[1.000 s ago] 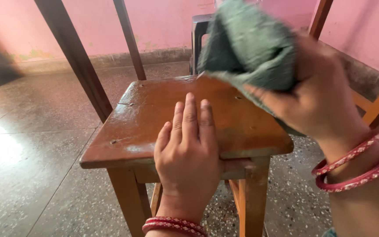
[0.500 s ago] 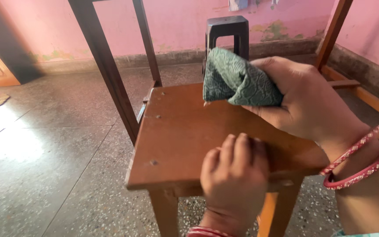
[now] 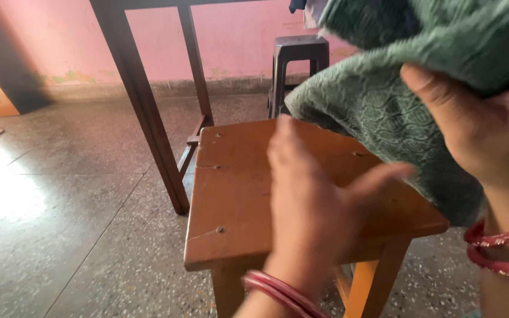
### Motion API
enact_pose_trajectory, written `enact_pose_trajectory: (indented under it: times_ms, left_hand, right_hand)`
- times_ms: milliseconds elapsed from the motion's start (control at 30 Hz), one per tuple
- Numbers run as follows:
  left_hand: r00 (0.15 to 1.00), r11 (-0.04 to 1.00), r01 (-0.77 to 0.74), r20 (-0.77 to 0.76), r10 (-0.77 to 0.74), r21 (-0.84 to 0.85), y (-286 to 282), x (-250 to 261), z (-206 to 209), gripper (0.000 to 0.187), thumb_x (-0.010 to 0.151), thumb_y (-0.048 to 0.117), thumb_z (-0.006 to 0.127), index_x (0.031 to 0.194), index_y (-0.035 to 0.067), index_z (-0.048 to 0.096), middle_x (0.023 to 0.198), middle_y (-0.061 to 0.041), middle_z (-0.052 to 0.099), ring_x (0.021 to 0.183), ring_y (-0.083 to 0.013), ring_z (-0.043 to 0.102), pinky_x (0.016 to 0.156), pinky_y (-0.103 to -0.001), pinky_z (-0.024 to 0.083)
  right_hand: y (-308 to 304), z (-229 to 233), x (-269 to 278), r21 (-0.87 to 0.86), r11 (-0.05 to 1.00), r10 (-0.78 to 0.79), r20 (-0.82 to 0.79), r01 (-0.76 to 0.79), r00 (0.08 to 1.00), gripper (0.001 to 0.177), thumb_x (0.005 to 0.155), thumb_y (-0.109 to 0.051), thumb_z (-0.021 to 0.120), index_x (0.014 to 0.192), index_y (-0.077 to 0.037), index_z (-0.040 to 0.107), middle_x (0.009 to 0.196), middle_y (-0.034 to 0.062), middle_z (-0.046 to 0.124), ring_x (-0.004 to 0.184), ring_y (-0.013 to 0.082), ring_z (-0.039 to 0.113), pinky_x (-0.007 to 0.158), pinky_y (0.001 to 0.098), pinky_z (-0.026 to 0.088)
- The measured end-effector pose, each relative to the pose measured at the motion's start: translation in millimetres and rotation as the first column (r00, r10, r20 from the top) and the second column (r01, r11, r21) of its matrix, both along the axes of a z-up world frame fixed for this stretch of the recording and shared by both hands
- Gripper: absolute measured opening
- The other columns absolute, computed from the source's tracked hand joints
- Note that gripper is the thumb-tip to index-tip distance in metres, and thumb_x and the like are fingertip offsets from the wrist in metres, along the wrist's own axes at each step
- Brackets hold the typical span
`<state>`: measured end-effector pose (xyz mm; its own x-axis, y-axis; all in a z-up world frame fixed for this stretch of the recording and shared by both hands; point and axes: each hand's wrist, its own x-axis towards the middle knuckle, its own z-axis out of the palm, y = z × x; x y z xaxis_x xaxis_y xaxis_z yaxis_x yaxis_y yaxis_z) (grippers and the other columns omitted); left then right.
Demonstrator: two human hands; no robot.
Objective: The person wipes a wooden table and a wooden chair using a green cloth. They move the cloth across the table surface and then clean the chair seat and legs.
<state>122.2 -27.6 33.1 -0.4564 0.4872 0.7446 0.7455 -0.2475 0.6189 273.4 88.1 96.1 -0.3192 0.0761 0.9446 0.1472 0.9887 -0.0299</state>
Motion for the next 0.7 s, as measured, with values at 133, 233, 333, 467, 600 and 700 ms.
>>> enact_pose_trajectory:
  times_ms: [133, 233, 333, 467, 600, 700]
  left_hand:
    - [0.951, 0.972, 0.227, 0.198, -0.236, 0.066, 3, -65, 28, 0.141, 0.068, 0.054, 0.093, 0.158, -0.010, 0.004, 0.152, -0.035, 0.033, 0.138, -0.0421, 0.041, 0.106, -0.049, 0.046]
    - [0.707, 0.815, 0.501, 0.406, -0.579, 0.291, 3, -75, 37, 0.111, 0.070, 0.040, 0.090, 0.150, -0.006, 0.028, 0.137, -0.028, 0.053, 0.121, -0.0317, 0.060, 0.099, -0.041, 0.057]
    - [0.522, 0.679, 0.532, 0.437, -0.733, 0.506, 0, -78, 46, 0.067, 0.081, 0.022, 0.085, 0.131, -0.009, 0.053, 0.115, -0.022, 0.068, 0.100, -0.0248, 0.071, 0.091, -0.037, 0.063]
    - [0.388, 0.564, 0.461, 0.416, -0.822, 0.685, -7, -93, 57, 0.029, 0.089, 0.007, 0.077, 0.110, -0.007, 0.061, 0.096, -0.016, 0.074, 0.084, -0.0220, 0.074, 0.079, -0.036, 0.065]
    - [0.278, 0.578, 0.426, 0.507, -0.816, 0.696, -11, -103, 67, 0.024, 0.089, 0.006, 0.074, 0.106, -0.006, 0.061, 0.092, -0.017, 0.074, 0.077, -0.0227, 0.075, 0.068, -0.037, 0.065]
    - [0.387, 0.715, 0.408, 0.602, -0.699, 0.568, -8, -107, 78, 0.023, 0.088, 0.007, 0.073, 0.103, -0.007, 0.064, 0.089, -0.017, 0.074, 0.072, -0.0221, 0.074, 0.064, -0.035, 0.065]
  right_hand:
    - [23, 5, 6, -0.139, 0.990, -0.032, -0.118, 0.016, 0.993, 0.019, 0.114, -0.016, 0.068, 0.124, 0.000, 0.067, 0.116, 0.0090, 0.072, 0.103, 0.0157, 0.072, 0.093, 0.0287, 0.057]
    - [39, 16, -1, -0.315, 0.947, 0.005, -0.202, -0.070, 0.979, 0.021, 0.114, -0.017, 0.067, 0.125, 0.000, 0.066, 0.115, 0.0092, 0.072, 0.102, 0.0161, 0.072, 0.092, 0.0292, 0.057]
    - [56, 26, -11, -0.472, 0.844, 0.118, -0.300, -0.255, 0.947, 0.023, 0.114, -0.019, 0.065, 0.125, 0.001, 0.066, 0.115, 0.0094, 0.072, 0.101, 0.0165, 0.072, 0.091, 0.0296, 0.057]
    - [73, 21, -22, -0.592, 0.601, 0.328, -0.429, -0.536, 0.842, 0.025, 0.113, -0.021, 0.062, 0.125, 0.001, 0.065, 0.115, 0.0097, 0.072, 0.099, 0.0171, 0.071, 0.091, 0.0302, 0.057]
    - [81, 15, -51, -0.603, 0.298, 0.558, -0.518, -0.740, 0.648, 0.028, 0.113, -0.023, 0.060, 0.126, 0.002, 0.064, 0.115, 0.0100, 0.072, 0.097, 0.0176, 0.071, 0.090, 0.0308, 0.058]
    - [76, 15, -72, -0.584, 0.112, 0.716, -0.514, -0.804, 0.472, 0.030, 0.113, -0.024, 0.058, 0.126, 0.002, 0.064, 0.114, 0.0102, 0.072, 0.096, 0.0180, 0.070, 0.089, 0.0312, 0.058]
